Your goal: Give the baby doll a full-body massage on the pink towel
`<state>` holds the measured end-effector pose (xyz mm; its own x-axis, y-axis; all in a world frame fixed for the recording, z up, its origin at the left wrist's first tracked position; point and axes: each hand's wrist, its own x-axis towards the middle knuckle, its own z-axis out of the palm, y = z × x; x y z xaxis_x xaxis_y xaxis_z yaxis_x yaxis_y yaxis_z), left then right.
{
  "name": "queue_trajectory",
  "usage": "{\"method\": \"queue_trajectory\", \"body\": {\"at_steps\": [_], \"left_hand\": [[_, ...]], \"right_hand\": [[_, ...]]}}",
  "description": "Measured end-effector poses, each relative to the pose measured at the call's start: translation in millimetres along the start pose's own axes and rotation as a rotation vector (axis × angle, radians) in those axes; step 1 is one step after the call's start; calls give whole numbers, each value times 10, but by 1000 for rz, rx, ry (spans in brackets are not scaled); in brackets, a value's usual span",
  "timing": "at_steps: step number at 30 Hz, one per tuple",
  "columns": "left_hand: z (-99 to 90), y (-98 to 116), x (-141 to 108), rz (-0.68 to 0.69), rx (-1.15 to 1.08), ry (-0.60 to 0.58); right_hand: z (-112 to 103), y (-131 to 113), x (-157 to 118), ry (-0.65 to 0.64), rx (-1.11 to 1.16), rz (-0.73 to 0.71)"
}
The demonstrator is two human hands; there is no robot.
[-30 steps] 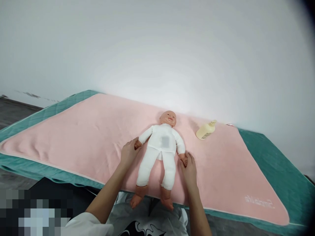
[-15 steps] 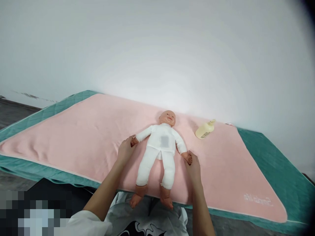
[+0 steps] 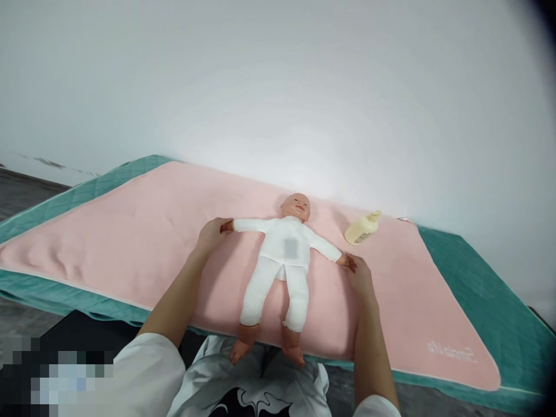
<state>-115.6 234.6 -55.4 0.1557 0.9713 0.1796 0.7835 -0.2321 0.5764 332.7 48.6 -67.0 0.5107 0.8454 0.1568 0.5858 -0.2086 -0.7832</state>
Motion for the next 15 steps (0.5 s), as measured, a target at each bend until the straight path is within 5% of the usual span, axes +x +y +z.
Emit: {"method": "queue_trajectory", "body": {"at_steps": [9,15], "left_hand": [[30,-176,104,59,8,-119],[22,-130,-102,108,128,53]], "right_hand": [[27,319,152,-27,33,-79],[39,302,-27,109,42,-29]]}}
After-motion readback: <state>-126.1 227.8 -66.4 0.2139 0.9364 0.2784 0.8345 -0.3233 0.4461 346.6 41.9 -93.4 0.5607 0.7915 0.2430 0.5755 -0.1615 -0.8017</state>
